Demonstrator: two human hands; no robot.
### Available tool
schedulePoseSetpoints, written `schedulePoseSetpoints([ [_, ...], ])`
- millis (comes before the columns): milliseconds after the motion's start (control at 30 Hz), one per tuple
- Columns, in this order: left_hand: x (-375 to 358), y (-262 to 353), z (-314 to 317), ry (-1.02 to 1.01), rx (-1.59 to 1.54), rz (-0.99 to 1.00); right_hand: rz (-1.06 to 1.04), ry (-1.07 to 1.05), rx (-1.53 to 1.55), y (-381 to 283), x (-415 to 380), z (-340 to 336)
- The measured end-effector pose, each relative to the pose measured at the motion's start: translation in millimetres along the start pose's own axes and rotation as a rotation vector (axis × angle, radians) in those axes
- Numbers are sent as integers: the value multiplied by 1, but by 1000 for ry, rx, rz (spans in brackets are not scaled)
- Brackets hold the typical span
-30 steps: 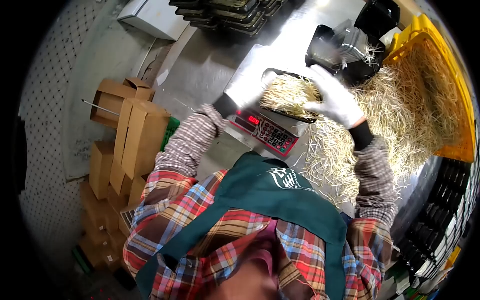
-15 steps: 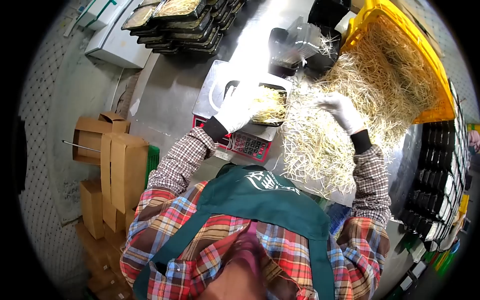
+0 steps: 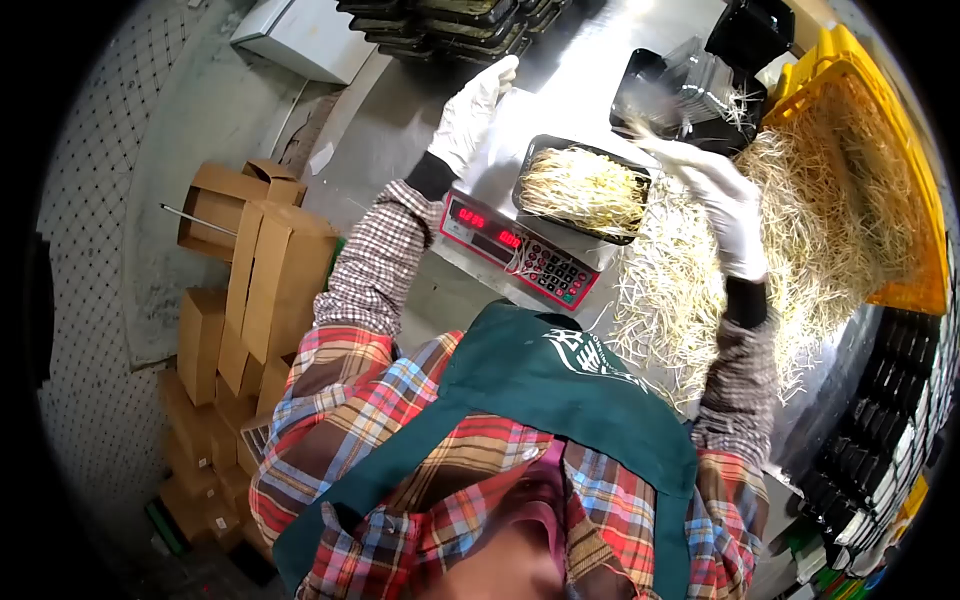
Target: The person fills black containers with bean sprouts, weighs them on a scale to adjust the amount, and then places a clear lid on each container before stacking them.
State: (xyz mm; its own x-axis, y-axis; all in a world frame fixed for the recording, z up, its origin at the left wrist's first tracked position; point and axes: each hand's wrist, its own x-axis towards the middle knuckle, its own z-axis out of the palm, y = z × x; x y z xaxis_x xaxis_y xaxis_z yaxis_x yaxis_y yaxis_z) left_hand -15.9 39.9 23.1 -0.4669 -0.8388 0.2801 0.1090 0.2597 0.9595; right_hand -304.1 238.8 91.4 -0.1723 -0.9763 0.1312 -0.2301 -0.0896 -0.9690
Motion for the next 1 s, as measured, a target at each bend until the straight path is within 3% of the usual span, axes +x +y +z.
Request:
schedulePoseSetpoints([
  [67, -6, -1, 31, -52, 12, -61, 81, -55, -15, 3, 9, 39],
  [167, -36, 38, 64, -379, 944, 117, -77, -219, -475, 55, 11, 70],
  [233, -44, 11, 81, -536, 702, 149, -246, -137, -457, 59, 5, 71],
  [267, -54, -18, 82, -483, 744, 307, -221, -134, -519, 62, 1, 66],
  [367, -52, -15, 88, -495, 756, 233, -100, -140, -586, 70, -18, 25],
  [400, -53, -18, 87, -466, 745, 334, -73, -104, -553, 72, -23, 9],
  [500, -51, -16, 86, -462, 769, 323, 209, -344, -1116, 65, -40, -43],
  [533, -50, -18, 89, -481, 758, 339, 214, -378, -1084, 64, -45, -51],
  [633, -46, -19, 90, -566, 706, 235, -168, -187, -782, 65, -49, -19],
  [667, -45, -22, 90, -555, 733, 227, -11, -182, -655, 64, -52, -1],
  [700, -46, -41, 91, -564, 615, 177, -155, -133, -646, 76, -53, 13],
  [767, -48, -77, 90, -578, 481, 117, 13, -144, -601, 80, -53, 32],
  [800, -48, -82, 91, -585, 464, 111, -12, -98, -580, 93, -53, 35],
  [867, -48, -65, 88, -595, 620, 189, -61, -11, -538, 118, -54, 40],
  [1000, -45, -30, 86, -590, 849, 315, 65, 37, -415, 64, -53, -5],
])
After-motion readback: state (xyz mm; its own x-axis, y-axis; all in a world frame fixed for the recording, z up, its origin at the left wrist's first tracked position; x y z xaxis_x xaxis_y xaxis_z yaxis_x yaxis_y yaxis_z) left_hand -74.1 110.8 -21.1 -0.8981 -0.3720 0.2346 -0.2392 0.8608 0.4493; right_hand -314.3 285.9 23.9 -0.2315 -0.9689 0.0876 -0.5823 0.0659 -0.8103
